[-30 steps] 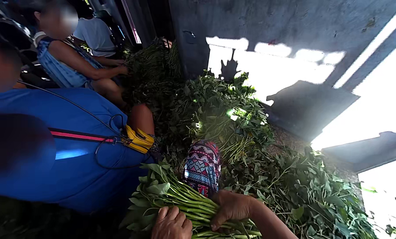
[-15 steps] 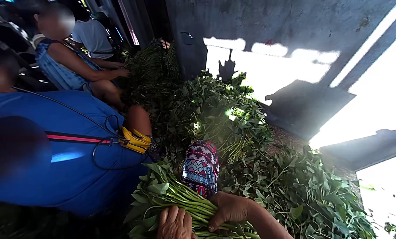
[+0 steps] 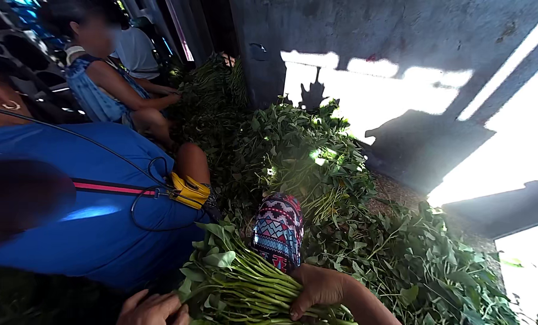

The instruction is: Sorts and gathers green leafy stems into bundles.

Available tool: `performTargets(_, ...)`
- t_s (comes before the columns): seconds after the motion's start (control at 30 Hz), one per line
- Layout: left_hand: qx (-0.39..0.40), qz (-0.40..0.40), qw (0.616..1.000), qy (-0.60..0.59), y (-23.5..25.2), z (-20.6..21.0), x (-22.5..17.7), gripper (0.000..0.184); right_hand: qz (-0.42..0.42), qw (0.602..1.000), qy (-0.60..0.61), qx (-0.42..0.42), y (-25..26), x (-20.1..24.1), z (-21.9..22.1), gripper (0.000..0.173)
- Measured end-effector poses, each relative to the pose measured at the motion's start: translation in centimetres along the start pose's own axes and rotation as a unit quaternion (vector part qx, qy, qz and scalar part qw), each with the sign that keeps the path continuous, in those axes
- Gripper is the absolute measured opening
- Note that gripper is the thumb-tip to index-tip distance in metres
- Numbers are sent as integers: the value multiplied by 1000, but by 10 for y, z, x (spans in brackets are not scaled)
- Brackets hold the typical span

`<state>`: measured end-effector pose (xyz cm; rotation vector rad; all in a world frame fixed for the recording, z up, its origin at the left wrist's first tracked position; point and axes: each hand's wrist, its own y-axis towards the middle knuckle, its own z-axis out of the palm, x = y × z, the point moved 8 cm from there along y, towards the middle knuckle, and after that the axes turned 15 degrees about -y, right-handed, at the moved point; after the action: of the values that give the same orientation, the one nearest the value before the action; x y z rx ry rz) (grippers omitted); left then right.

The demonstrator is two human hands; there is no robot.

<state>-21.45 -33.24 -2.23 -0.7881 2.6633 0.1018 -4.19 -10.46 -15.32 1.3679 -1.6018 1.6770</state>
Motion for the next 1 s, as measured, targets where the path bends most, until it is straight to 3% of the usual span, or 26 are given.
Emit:
performTargets(0.07,137,-147,975,99,-5,-12,34,34,-4,1000,-5,7,0,2,1,27)
performTargets(0.1,171,-212,953,132,-5,-25,34,45,-8,1000,-10,8,0,4,0,26)
performTargets(0.13,161,-220,953,132,0,-37,32,49,-10,1000,-11,6,-1,5,-1,26)
performTargets(0.17,101,-168,975,107,3,-47,28,45,-12,1000,-10,6,-1,5,-1,26)
performTargets(0.23,-102,-13,992,68,6,-61,14,28,-14,1000,-9,10,-1,3,1,27)
performTargets(0.3,-272,125,954,7,11,-64,-33,20,-13,1000,-13,13,1,4,0,27)
performTargets(0.33,-298,182,936,-33,18,-54,-56,19,-11,1000,-18,14,1,4,0,28)
performTargets(0.43,-237,281,928,-60,55,14,-91,36,6,999,-47,-5,-3,10,-1,33)
performTargets(0.5,-164,293,942,-19,81,58,-85,53,24,996,-84,-27,-8,17,-2,35)
performTargets(0.57,-147,298,942,-35,93,74,-70,59,28,992,-114,-50,-12,23,-3,37)
performTargets(0.73,-138,268,953,-43,97,38,-66,67,-19,991,-108,-75,-22,48,-11,35)
performTargets(0.9,-194,301,934,-23,72,-19,-90,64,-124,991,-42,-39,-27,73,-7,28)
performTargets(1.0,-161,304,939,-17,63,7,-86,61,-73,993,-89,-2,-16,50,5,28)
